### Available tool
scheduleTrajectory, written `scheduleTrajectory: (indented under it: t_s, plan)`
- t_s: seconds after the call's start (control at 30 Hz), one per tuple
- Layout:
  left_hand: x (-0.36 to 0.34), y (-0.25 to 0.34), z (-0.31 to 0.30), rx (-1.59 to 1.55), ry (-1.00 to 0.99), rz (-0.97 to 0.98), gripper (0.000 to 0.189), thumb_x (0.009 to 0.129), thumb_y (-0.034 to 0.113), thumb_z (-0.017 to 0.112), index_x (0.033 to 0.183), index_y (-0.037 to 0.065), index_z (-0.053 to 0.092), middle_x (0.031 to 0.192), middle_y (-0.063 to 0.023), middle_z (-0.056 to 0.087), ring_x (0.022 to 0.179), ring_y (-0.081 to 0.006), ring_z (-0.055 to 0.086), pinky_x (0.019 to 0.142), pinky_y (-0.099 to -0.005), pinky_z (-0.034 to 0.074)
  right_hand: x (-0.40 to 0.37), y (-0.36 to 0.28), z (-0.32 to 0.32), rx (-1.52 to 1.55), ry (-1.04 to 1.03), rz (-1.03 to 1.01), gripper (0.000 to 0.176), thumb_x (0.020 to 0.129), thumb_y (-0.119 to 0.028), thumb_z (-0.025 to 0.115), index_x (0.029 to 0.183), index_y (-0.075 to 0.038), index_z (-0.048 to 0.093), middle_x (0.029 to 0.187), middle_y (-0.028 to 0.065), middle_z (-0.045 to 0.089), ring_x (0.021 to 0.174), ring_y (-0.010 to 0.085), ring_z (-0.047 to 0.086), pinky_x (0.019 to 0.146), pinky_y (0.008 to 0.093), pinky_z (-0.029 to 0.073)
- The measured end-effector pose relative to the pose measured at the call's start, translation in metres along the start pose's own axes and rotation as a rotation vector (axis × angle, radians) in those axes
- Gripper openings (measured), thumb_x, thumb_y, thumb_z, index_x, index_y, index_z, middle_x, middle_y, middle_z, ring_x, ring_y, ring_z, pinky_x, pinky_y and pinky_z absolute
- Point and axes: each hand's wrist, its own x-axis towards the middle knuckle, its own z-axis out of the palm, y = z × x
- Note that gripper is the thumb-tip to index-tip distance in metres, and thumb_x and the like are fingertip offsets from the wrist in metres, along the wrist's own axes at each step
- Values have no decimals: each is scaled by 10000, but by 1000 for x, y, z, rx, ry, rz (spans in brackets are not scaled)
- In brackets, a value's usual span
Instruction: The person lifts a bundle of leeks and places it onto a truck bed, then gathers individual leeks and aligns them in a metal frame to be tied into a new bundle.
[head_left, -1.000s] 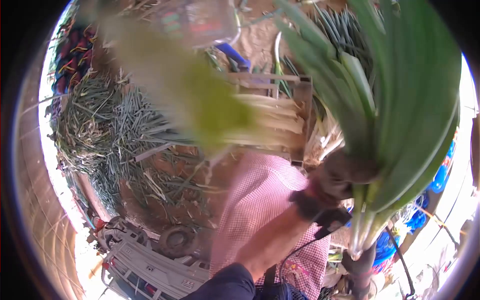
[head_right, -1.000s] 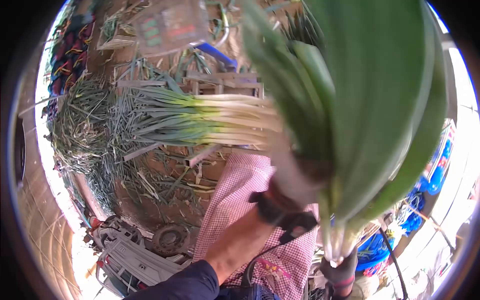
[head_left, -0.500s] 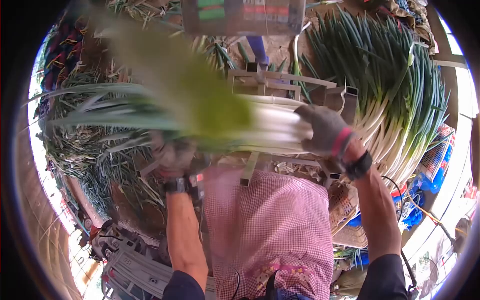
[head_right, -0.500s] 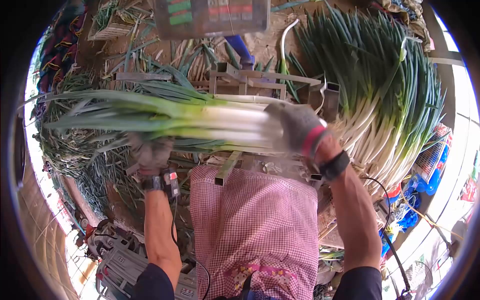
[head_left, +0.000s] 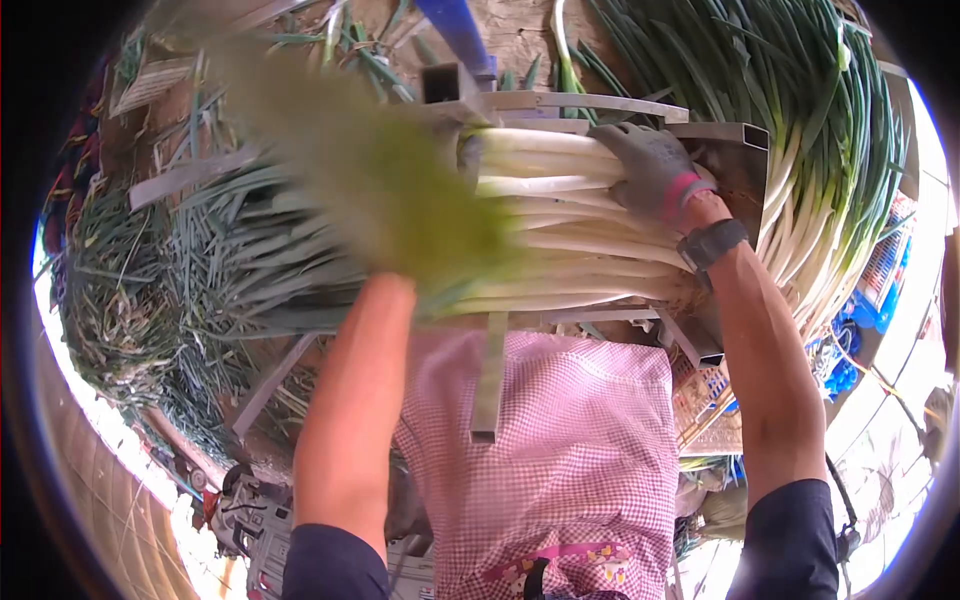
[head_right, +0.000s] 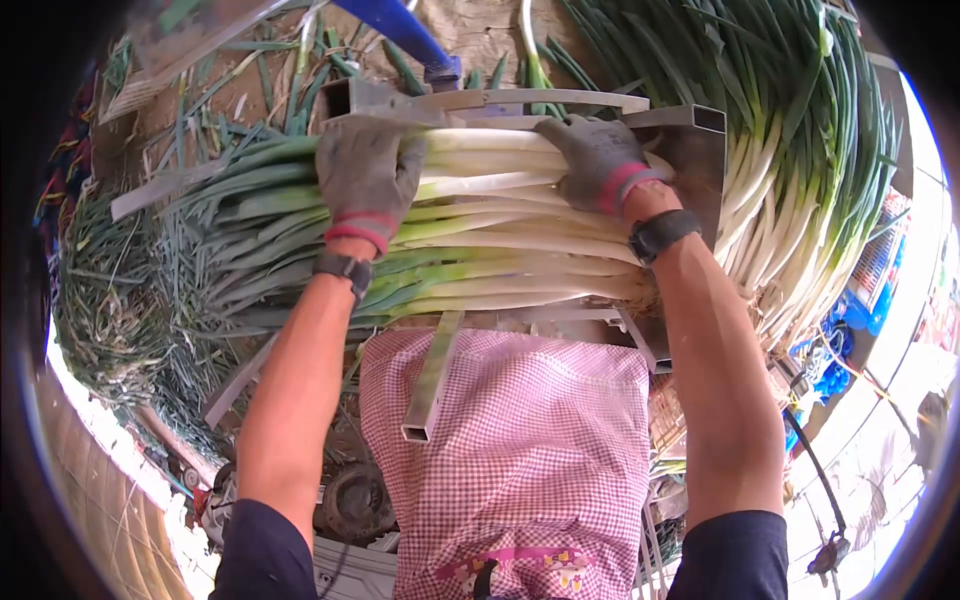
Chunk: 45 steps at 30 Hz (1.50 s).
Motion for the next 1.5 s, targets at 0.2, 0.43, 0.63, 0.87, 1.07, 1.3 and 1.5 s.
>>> scheduleTrajectory:
  t_s: [0.2,0.43,0.63,0.87,1.07,1.3,1.5]
  plan:
    - [7,-6,35,253,51,3,407,993,493,517,1152,187,734,1212,-96,699,1184,-325,592,1076,-514,342,28,23,26,17,-45,107,539,686,-160,733,1222,-208,711,1187,155,697,1138,360,652,940,466,512]
    - [15,5,19,272,-90,-41,405,997,473,519,1226,212,726,1303,-119,673,1249,-347,561,1086,-507,349,9,-23,37,128,642,256,255,761,-362,645,781,-122,725,846,131,683,858,331,631,889,500,442]
    - [14,17,28,374,-150,-79,354,983,402,536,1216,213,724,1291,-138,669,1246,-366,552,1081,-536,343,20,-17,49,184,569,346,332,767,-422,599,699,-122,723,776,149,664,790,329,622,798,496,426]
    - [9,-2,40,347,-33,13,361,1003,386,509,1256,205,692,1255,-131,669,1207,-363,572,1086,-543,346,-50,-6,-46,634,732,79,209,873,-185,690,986,-10,702,856,162,697,856,295,698,784,425,543]
    - [4,-16,49,421,-18,36,376,1010,411,523,1245,173,695,1265,-128,668,1213,-366,565,1081,-519,363,-191,108,-21,1111,926,817,266,1001,-187,658,1125,43,705,959,103,725,792,139,679,719,276,573]
    - [6,-26,53,348,124,150,398,1035,403,525,1188,88,714,1098,-221,702,998,-446,634,897,-512,487,-187,220,86,325,372,1196,479,931,-454,630,1086,-18,754,1031,198,754,991,376,717,880,448,550]
    - [6,-33,53,244,21,107,378,1009,354,542,1228,86,695,1180,-232,682,1091,-453,607,953,-528,456,-141,263,83,140,270,1363,529,822,-499,705,1084,-43,768,1061,196,750,1017,393,708,897,432,549]
